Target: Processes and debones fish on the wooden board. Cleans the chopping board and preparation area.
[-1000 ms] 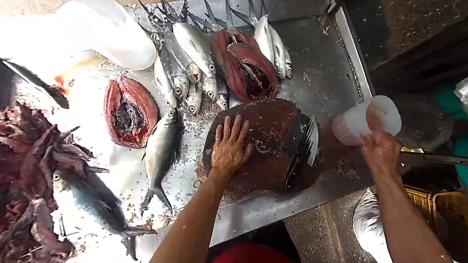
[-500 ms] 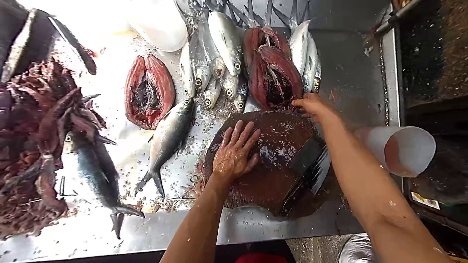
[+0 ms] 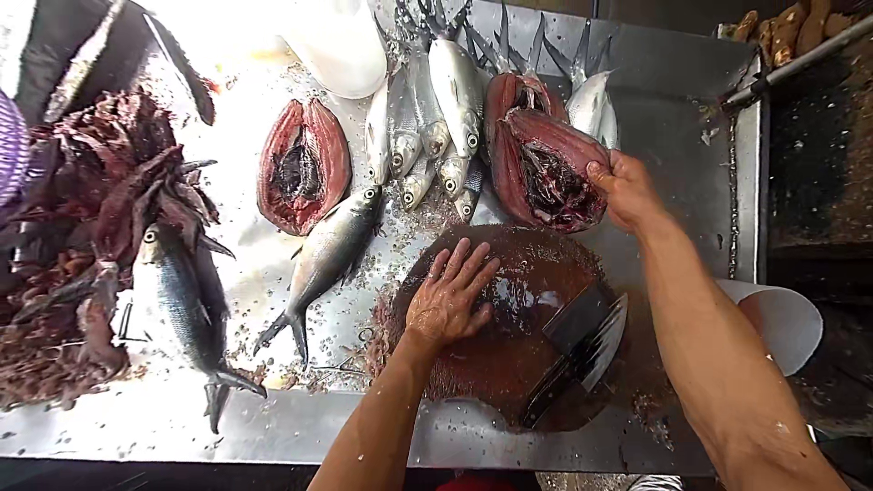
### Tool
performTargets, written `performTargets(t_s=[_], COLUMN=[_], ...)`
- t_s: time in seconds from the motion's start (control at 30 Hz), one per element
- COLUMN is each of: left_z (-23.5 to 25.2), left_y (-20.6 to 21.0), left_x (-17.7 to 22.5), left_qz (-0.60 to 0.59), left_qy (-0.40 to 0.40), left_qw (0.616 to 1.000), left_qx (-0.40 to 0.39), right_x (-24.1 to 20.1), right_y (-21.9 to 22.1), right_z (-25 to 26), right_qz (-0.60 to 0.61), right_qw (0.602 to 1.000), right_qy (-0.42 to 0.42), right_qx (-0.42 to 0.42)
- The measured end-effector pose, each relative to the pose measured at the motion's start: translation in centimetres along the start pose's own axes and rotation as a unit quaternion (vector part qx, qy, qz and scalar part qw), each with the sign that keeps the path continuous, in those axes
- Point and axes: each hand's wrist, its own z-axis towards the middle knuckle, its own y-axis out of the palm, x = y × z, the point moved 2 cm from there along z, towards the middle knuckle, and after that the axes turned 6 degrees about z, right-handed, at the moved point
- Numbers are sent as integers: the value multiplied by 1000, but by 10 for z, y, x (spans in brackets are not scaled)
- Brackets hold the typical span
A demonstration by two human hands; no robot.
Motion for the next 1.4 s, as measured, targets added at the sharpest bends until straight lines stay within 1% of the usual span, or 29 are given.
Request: performTargets(t_s=[0.1,0.2,0.3,0.4,0.47,0.5,0.53,0.57,0.63,0.67,0.7,0.8,0.87,0.93,1.0,1.03,1.07,1.1,1.13,1.17,1.2,1.23,1.27,1.3,1.33,1.37,1.4], left_z=[0,-1,0,0,0,0,0,0,-1,-1,-1,0,-3,-2,-1,0,-1,-1,-1,-1,-1,-1,-1,0,1,1,0], left_y=[-1,-1,0,0,0,1,1,1,1,1,1,1,2,5,6,5,4,4,4,4,4,4,3,3,3,3,3], left_x=[-1,0,-1,-1,-1,-2,-2,-2,-1,-1,0,-1,-2,-3,-2,-2,-2,-3,-4,-4,-3,-3,-3,-4,-4,-4,-4], left_qz=[-3,-4,-5,-2,1,2,2,3,4,5,6,11,9,6,3,4,5,6,6,5,5,6,7,8,9,10,11], left_qy=[2,2,0,-2,0,0,0,1,4,4,4,-1,-2,5,9,9,8,6,5,5,5,6,6,7,6,6,6], left_qw=[1000,1000,1000,1000,1000,1000,1000,1000,1000,1000,1000,1000,1000,999,999,999,999,999,999,999,999,999,999,999,999,999,999], left_qx=[3,4,5,4,7,8,9,12,20,20,19,24,30,43,47,48,49,48,49,49,47,46,45,45,45,45,40], right_x=[-52,-96,-135,-153,-147,-136,-120,-99,-52,-32,-17,-8,-11,-17,-21,-21,-17,-9,5,21,39,57,74,88,97,102,102], right_y=[-4,-6,-5,-1,8,15,23,31,46,50,53,53,50,36,11,-6,-24,-44,-63,-80,-95,-105,-111,-114,-115,-118,-120], right_z=[6,18,28,41,48,51,53,54,55,54,53,55,49,25,-33,-73,-119,-160,-197,-229,-254,-270,-279,-281,-280,-278,-277], right_qz=[-1,17,75,188,266,289,299,291,208,150,101,10,-42,-85,-163,-229,-301,-357,-394,-417,-424,-422,-421,-433,-457,-476,-482], right_qw=[997,996,996,981,961,953,949,949,959,963,964,966,969,973,963,943,913,876,844,825,822,825,832,837,836,835,837], right_qy=[48,70,24,-41,-70,-72,-59,-25,83,131,160,179,166,107,-2,-41,-49,-30,9,71,144,205,232,220,185,148,131], right_qx=[-56,-56,-30,4,37,58,85,118,171,181,185,185,175,184,214,236,272,324,364,374,353,314,276,253,242,234,222])
